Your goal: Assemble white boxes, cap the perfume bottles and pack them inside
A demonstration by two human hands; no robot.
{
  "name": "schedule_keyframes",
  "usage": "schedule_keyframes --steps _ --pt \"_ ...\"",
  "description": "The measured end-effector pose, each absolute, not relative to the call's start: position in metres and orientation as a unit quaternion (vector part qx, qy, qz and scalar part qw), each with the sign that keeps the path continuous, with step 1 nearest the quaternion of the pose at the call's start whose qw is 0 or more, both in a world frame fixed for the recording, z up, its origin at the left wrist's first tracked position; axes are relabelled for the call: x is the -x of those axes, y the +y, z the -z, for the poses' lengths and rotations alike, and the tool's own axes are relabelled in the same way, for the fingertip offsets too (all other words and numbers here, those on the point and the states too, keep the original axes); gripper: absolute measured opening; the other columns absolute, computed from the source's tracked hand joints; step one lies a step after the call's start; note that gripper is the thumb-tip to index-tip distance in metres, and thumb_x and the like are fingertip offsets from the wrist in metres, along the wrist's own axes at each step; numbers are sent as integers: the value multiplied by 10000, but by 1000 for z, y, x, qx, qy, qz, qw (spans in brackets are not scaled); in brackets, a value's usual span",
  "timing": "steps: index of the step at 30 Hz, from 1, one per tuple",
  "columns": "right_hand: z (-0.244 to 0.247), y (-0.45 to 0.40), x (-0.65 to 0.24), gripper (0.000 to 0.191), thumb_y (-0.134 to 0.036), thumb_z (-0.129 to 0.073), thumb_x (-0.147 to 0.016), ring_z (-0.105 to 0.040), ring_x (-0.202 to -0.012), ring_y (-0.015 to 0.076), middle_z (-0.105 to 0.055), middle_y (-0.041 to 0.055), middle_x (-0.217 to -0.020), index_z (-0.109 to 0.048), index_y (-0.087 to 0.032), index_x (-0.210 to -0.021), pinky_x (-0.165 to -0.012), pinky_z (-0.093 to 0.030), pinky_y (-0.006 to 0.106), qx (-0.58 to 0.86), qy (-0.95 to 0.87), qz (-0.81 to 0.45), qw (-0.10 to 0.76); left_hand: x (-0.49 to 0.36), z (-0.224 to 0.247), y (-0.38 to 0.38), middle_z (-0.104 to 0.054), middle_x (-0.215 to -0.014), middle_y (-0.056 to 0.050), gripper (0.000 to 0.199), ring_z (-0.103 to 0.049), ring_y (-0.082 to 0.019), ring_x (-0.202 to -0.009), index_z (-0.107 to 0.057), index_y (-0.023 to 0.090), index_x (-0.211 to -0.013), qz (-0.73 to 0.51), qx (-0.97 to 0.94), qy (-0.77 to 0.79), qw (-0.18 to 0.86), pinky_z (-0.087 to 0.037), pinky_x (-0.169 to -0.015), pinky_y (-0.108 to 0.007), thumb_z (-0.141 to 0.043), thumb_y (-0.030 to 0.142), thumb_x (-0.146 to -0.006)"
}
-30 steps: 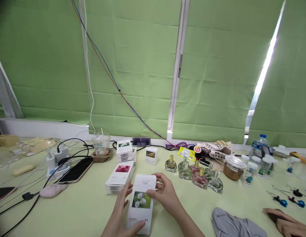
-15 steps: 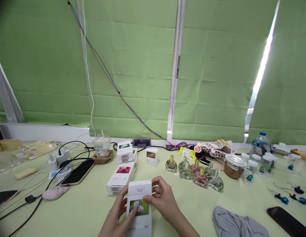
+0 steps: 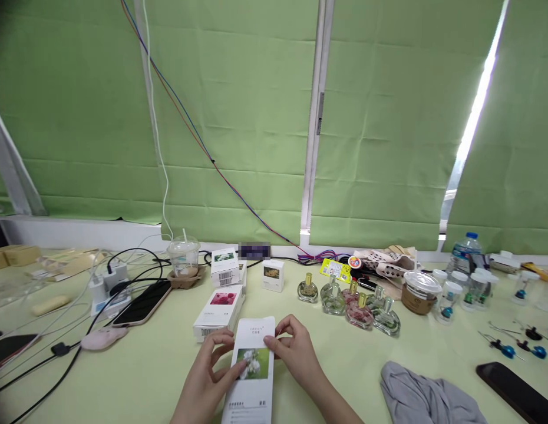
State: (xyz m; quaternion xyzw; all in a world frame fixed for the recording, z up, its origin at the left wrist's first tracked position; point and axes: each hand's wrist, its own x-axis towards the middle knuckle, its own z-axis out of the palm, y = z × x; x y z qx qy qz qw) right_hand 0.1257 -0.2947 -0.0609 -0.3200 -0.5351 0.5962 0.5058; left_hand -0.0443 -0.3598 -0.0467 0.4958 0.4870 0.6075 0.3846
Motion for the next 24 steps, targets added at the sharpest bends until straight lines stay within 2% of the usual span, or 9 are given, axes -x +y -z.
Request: schedule_keyframes --steps 3,8,12,15,18,23,24 --pt "59 -296 -125 492 -509 -822 -590 -650 -560 142 -604 -42 -698 -455 -200 -700 -507 -483 243 320 -532 -592 514 47 45 -360 -585 -1020 -53 348 -574 -304 -1101 -562 226 -883 -596 -506 485 392 -611 -710 -365 -756 415 -664" --pt "50 -304 -126 448 -457 -836 -589 -641 -653 155 -611 -13 -750 -476 -202 -665 -588 -512 263 310 -545 -570 531 46 43 -362 -596 -1093 -72 356 -580 -276 -1106 -631 234 -994 -595 -547 478 344 -578 -802 -332 -707 445 -718" --pt "46 -313 -130 350 -382 -834 -619 -616 -727 167 -602 14 -831 -547 -197 -693 -634 -523 273 295 -591 -514 548 42 43 -364 -653 -1046 -61 276 -623 -249 -1030 -634 241 -939 -605 -567 453 327 -551 -835 -325 -670 449 -761" --pt "48 -318 -134 309 -348 -831 -635 -620 -770 183 -606 24 -854 -569 -201 -709 -660 -528 282 294 -597 -499 556 39 42 -366 -670 -1143 -91 311 -616 -280 -1089 -631 230 -918 -605 -560 449 345 -541 -873 -354 -680 480 -739" --pt "51 -321 -139 290 -325 -828 -645 -636 -838 207 -614 33 -887 -580 -208 -740 -708 -534 301 291 -578 -509 567 37 40 -368 -652 -1237 -117 311 -576 -310 -1180 -606 218 -776 -610 -539 447 372 -530 -902 -375 -686 515 -726" --pt "52 -332 -144 214 -259 -799 -678 -633 -903 226 -621 57 -945 -607 -213 -762 -759 -522 313 301 -591 -479 575 42 31 -373 -651 -1272 -103 535 -577 -318 -1187 -651 219 -696 -581 -532 458 412 -462 -993 -458 -402 671 -837" --pt "53 -334 -146 204 -244 -794 -679 -632 -912 231 -623 63 -954 -612 -216 -767 -755 -521 310 300 -602 -466 575 43 29 -373 -651 -1273 -97 542 -578 -323 -1186 -659 221 -687 -575 -535 463 411 -449 -1005 -468 -397 669 -839"
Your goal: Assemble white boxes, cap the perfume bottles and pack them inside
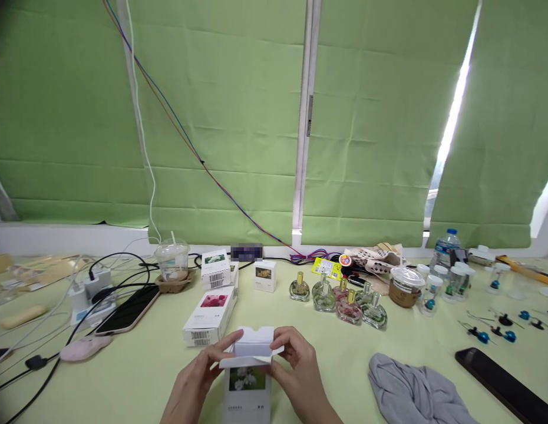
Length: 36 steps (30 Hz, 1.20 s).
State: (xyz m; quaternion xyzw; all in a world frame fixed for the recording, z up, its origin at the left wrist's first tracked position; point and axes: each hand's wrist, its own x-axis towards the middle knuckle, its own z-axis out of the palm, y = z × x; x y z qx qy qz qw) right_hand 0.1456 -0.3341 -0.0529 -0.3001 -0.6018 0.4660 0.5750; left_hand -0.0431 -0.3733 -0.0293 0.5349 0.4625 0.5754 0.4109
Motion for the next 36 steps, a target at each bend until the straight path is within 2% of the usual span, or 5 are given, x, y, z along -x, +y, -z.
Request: schedule_keyframes --steps 12,17,23,29,36 --pt "73 -348 -172 104 -283 -724 -746 -626 -984 273 -646 114 -1068 -645 -257 -808 -777 -530 345 306 -671 -362 570 31 36 -380 -598 -1293 -113 252 -610 -294 -1113 -542 231 -733 -548 -602 402 418 -490 -929 -389 -753 310 -619" --pt "55 -342 -197 566 -254 -752 -708 -564 -1139 280 -540 117 -1274 -478 -291 -1201 -924 -478 417 258 -692 -486 468 31 36 -378 -616 -1228 -84 245 -619 -265 -1074 -556 245 -831 -540 -614 412 402 -520 -859 -338 -701 244 -633" --pt "56 -269 -245 556 -234 -552 -747 -615 -656 189 -490 165 -1276 -378 -229 -1275 -641 -544 411 500 -657 -220 520 32 40 -376 -615 -1210 -64 360 -582 -260 -1125 -581 283 -1000 -550 -614 405 395 -507 -867 -325 -691 234 -661" --pt "70 -214 -250 651 -84 -462 -682 -563 -1153 301 -552 164 -1260 -398 -150 -1327 -977 -442 444 604 -674 -1 426 33 40 -375 -609 -1204 -64 408 -581 -276 -1125 -581 284 -1060 -548 -607 397 416 -498 -898 -338 -717 298 -675" --pt "78 -209 -239 612 -45 -472 -694 -600 -1114 289 -608 192 -1199 -356 -93 -1292 -917 -469 374 634 -672 0 382 37 40 -374 -584 -1229 -66 447 -576 -279 -1117 -580 278 -1117 -522 -610 392 449 -484 -914 -339 -735 308 -698"
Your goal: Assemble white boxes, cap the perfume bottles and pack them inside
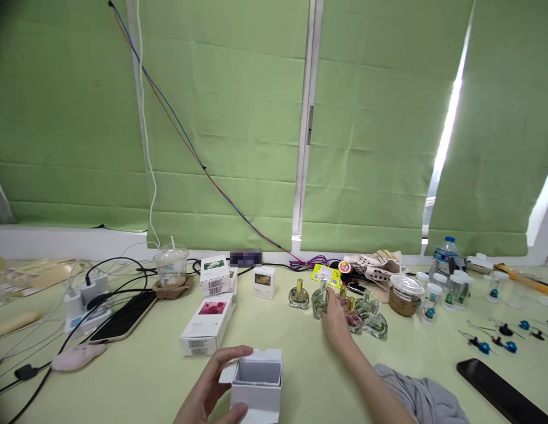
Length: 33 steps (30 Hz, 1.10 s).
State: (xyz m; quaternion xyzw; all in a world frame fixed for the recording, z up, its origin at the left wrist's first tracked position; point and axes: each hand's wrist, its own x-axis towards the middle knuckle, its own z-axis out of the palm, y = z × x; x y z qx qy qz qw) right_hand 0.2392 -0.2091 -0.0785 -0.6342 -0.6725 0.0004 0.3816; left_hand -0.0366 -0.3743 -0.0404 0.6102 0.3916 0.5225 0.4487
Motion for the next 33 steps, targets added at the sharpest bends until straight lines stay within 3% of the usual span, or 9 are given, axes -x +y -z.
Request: schedule_keyframes --steps 7,10,15,19,22,29,33 --pt "67 -233 -229 418 -120 -554 -779 -674 -921 316 -654 154 -1107 -470 -166 -1186 -717 -500 369 648 -691 23 319 38 41 -374 -582 -1226 -49 438 -561 -267 -1134 -573 290 -1139 -524 -621 373 448 -471 -932 -327 -720 297 -727" --pt "63 -241 -227 373 -121 -568 -789 -648 -983 324 -670 126 -1074 -499 -202 -1147 -754 -504 391 600 -732 63 318 39 42 -373 -579 -1222 -43 437 -553 -264 -1142 -568 296 -1149 -523 -626 368 446 -466 -939 -325 -712 285 -737" --pt "38 -265 -214 365 -234 -594 -829 -640 -959 276 -637 117 -1065 -443 -214 -1160 -829 -531 449 484 -704 -26 519 40 45 -371 -564 -1231 -48 457 -548 -276 -1141 -565 292 -1151 -518 -623 371 454 -483 -911 -327 -723 269 -723" --pt "8 -308 -185 518 -316 -711 -774 -643 -930 224 -624 58 -1021 -398 -263 -1183 -833 -567 406 362 -647 -178 647 39 48 -370 -567 -1221 -58 448 -542 -279 -1140 -559 282 -1158 -531 -626 363 442 -482 -908 -333 -716 298 -738" --pt "2 -335 -165 510 -240 -708 -782 -655 -962 204 -616 49 -1104 -413 -299 -1194 -846 -575 364 310 -680 -236 621 37 50 -370 -566 -1228 -64 463 -567 -270 -1101 -540 275 -1169 -546 -616 363 437 -483 -897 -337 -716 324 -744" --pt "22 -346 -152 546 -107 -649 -779 -651 -1007 186 -618 22 -1081 -457 -328 -1240 -895 -555 306 283 -749 -167 575 38 53 -372 -535 -1290 -89 551 -500 -300 -1207 -490 272 -1220 -548 -604 385 433 -461 -918 -354 -723 374 -731" --pt "31 -344 -153 529 -128 -653 -767 -650 -975 198 -633 25 -1071 -477 -317 -1229 -880 -559 334 295 -754 -170 562 40 55 -368 -452 -1397 -96 804 -558 -317 -1144 -403 314 -1285 -531 -612 361 462 -464 -906 -389 -813 424 -602"
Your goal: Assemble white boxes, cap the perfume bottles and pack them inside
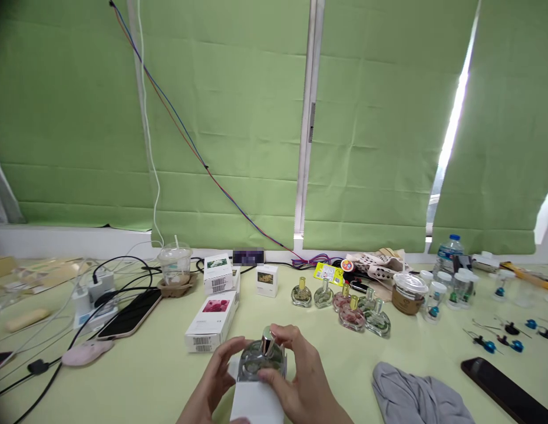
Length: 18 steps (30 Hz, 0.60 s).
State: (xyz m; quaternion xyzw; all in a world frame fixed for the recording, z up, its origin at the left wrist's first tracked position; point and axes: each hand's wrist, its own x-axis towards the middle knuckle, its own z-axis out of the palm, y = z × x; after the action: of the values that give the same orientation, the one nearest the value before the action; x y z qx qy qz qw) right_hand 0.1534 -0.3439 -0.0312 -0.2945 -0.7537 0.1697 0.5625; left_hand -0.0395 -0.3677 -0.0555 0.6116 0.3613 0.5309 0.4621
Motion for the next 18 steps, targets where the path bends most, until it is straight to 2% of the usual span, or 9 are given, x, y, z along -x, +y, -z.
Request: schedule_keyframes --steps 2,4,6,8,13,18 --pt "36 -344 -154 513 -149 -650 -768 -644 -971 204 -632 29 -1059 -480 -311 -1224 -873 -559 347 292 -750 -180 566 37 57 -366 -440 -1412 -117 1014 -601 -319 -1082 -303 325 -1350 -533 -613 344 471 -455 -917 -416 -860 434 -511" --pt "41 -346 -154 494 -162 -643 -773 -639 -977 204 -623 34 -1060 -482 -308 -1217 -850 -565 336 293 -744 -193 569 32 58 -366 -537 -1316 -132 1189 -621 -319 -1054 -150 310 -1416 -535 -607 351 472 -445 -931 -424 -879 419 -484" --pt "44 -348 -153 479 -173 -645 -776 -638 -976 201 -614 40 -1072 -490 -309 -1207 -800 -574 305 301 -738 -206 567 28 56 -368 -660 -1122 -107 1269 -653 -299 -988 13 277 -1445 -526 -595 376 477 -455 -908 -411 -868 391 -538" --pt "45 -350 -153 458 -186 -644 -777 -646 -937 193 -616 42 -1063 -504 -308 -1196 -743 -577 277 300 -739 -214 564 27 54 -371 -710 -957 -61 1256 -677 -270 -896 104 254 -1441 -518 -590 398 475 -468 -865 -384 -836 361 -614" --pt "39 -350 -151 439 -195 -642 -766 -654 -841 182 -639 35 -997 -531 -302 -1177 -668 -563 251 267 -759 -198 560 27 47 -375 -710 -858 -19 1170 -663 -252 -875 77 240 -1439 -523 -593 422 444 -444 -851 -355 -788 354 -660" --pt "31 -349 -155 473 -168 -654 -771 -640 -846 193 -635 34 -970 -515 -313 -1199 -714 -559 284 260 -792 -177 524 25 46 -375 -709 -832 -17 1194 -661 -265 -860 86 228 -1440 -523 -584 433 444 -431 -846 -373 -788 366 -638"
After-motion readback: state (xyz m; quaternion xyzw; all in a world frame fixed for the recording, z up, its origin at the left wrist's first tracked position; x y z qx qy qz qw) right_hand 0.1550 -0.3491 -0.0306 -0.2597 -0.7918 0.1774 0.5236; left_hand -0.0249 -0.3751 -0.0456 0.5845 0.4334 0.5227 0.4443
